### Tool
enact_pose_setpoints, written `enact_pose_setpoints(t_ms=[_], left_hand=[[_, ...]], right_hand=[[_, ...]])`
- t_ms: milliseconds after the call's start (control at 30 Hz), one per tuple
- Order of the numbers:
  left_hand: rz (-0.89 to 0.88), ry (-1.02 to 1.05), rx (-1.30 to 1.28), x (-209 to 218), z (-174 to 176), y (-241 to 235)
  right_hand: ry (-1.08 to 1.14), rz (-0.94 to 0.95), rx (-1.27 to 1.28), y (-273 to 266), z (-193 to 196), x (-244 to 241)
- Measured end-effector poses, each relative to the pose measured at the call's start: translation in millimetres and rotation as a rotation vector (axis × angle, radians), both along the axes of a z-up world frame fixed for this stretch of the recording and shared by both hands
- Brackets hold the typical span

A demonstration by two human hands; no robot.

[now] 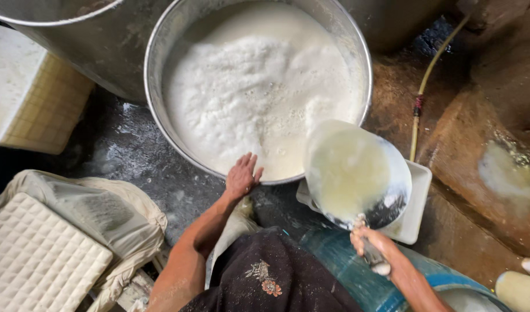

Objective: The person stirs a white foamy mixture in a large metal bowl using a metal ladle, then scoops portions into a smaller blue bucket. The person repeats this process multiple times, transferring the mixture between containers.

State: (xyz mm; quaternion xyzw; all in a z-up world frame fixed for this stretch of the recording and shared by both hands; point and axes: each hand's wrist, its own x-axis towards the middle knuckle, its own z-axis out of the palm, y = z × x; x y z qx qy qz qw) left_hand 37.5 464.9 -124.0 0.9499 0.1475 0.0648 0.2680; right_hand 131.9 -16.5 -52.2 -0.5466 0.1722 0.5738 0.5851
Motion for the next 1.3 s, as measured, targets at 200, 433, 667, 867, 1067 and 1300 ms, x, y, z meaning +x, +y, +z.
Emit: enact_pose_setpoints(t_ms=[200, 433, 667, 867, 1067, 1300], left_hand=[[0.050, 0.020, -0.091, -2, 15, -2], [-0.001, -0.106, 0.020, 27, 17, -31], [-0.601, -0.332, -0.248, 68, 61, -198], [-1.182, -0.269, -0.296, 39, 104, -353], [-1.507, -0.304, -0.267, -10, 106, -461], [-1.500, -0.269, -0.124, -30, 84, -491]], right_hand=[[-0.310, -0.021, -0.308, 72, -17, 79], [-0.709, -0.441, -0.370, 71, 71, 73], [-1.054, -1.026, -0.317, -39, 79, -35], [-0.908, -1.327, -0.459, -194, 34, -186], [-0.736, -1.444, -1.133, -271, 11, -303], [-0.280, -1.263, -1.130, -269, -50, -327]])
